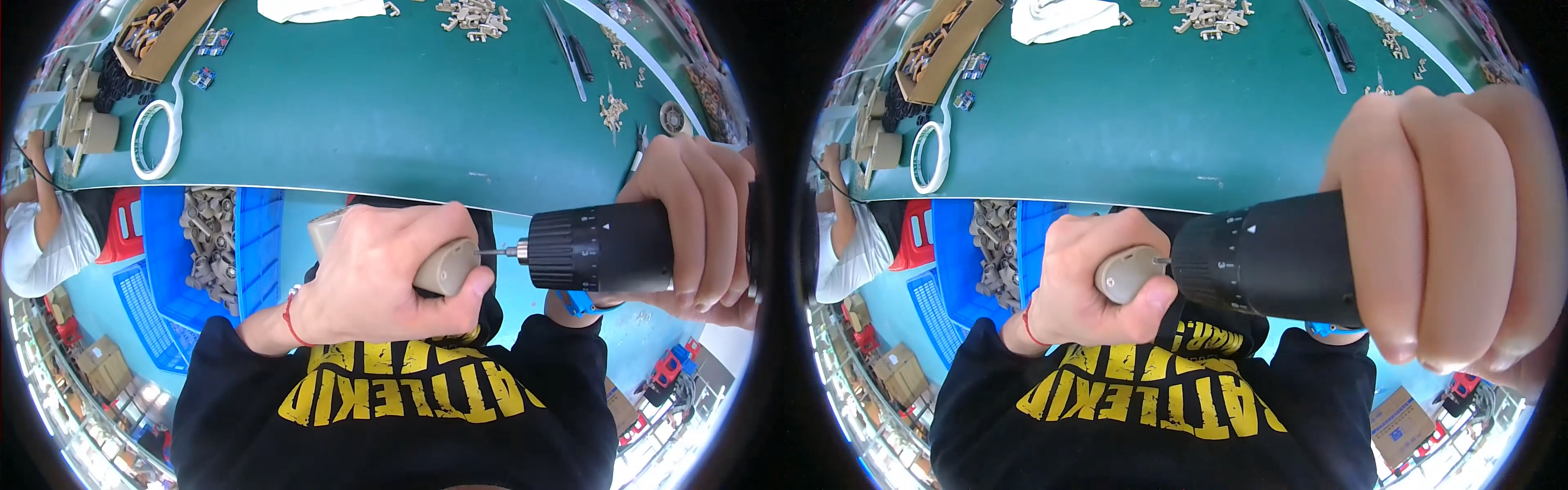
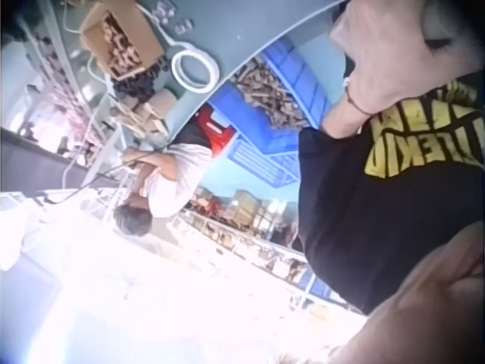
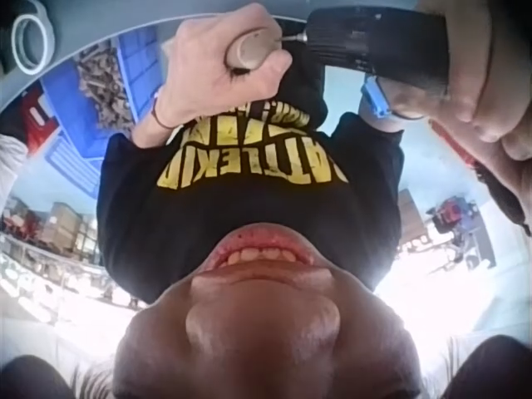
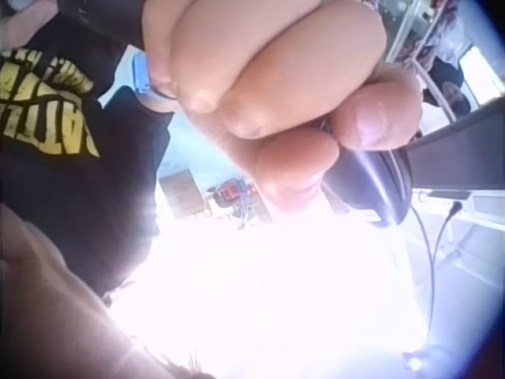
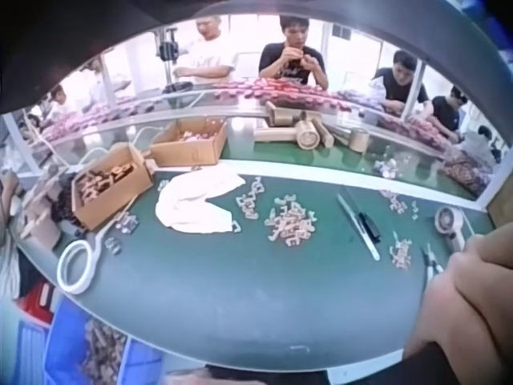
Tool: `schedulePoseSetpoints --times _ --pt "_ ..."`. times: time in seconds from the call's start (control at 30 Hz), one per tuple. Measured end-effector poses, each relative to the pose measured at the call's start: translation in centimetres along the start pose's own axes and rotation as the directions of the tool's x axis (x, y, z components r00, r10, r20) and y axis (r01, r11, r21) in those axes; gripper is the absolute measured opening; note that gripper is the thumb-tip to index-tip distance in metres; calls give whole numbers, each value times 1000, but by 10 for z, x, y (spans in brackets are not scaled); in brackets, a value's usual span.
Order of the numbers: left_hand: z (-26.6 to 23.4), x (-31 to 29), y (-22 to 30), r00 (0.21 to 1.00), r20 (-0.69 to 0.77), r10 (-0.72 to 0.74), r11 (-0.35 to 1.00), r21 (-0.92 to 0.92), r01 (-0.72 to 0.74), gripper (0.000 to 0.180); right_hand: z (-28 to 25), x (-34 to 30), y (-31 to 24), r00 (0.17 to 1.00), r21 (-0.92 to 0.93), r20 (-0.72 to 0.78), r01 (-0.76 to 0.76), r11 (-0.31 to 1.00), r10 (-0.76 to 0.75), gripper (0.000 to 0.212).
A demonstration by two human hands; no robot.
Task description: The person assembles a portable hand fan by connecting a lithium battery and a circuit board, then secures the plastic housing with screws using an electric screwdriver.
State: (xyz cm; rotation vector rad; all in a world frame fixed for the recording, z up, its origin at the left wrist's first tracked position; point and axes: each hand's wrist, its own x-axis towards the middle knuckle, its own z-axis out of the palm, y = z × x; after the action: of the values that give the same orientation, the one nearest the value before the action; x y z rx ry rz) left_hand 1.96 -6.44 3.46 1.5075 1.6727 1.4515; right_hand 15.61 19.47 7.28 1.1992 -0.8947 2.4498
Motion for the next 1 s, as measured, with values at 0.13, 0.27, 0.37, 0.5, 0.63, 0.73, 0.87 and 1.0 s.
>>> schedulePoseSetpoints --times 0.13,0.27,0.37,0.5,0.63,0.73,0.87,1.0 --pt "1 -5 4 999 20 -50 999 -6 50 20 10 5 14 997 -63 -70 27 998 -32 17" --pt "1 -1 2 996 39 -78 997 -12 78 20 27 11 28 986 -139 -156 39 990 -60 16" --pt "0 3 3 994 48 -96 995 -22 98 19 20 26 38 976 -210 -199 46 977 -89 19" --pt "6 5 -2 984 90 -154 987 -26 157 17 28 43 55 978 -314 -176 52 948 -112 30" --pt "-2 0 -10 946 193 -259 884 -347 313 19 27 51 26 898 -320 -417 -287 903 138 47" --pt "-19 -17 -18 799 359 -482 367 -746 556 39 4 44 22 538 -295 -822 -683 668 187 50" --pt "-25 -5 -17 875 301 -378 338 -835 434 35 -32 30 30 306 -345 -934 -908 239 -187 47" --pt "-36 3 -6 916 161 -368 381 -872 307 28 -31 18 22 507 -315 -805 -806 -501 -308 62"
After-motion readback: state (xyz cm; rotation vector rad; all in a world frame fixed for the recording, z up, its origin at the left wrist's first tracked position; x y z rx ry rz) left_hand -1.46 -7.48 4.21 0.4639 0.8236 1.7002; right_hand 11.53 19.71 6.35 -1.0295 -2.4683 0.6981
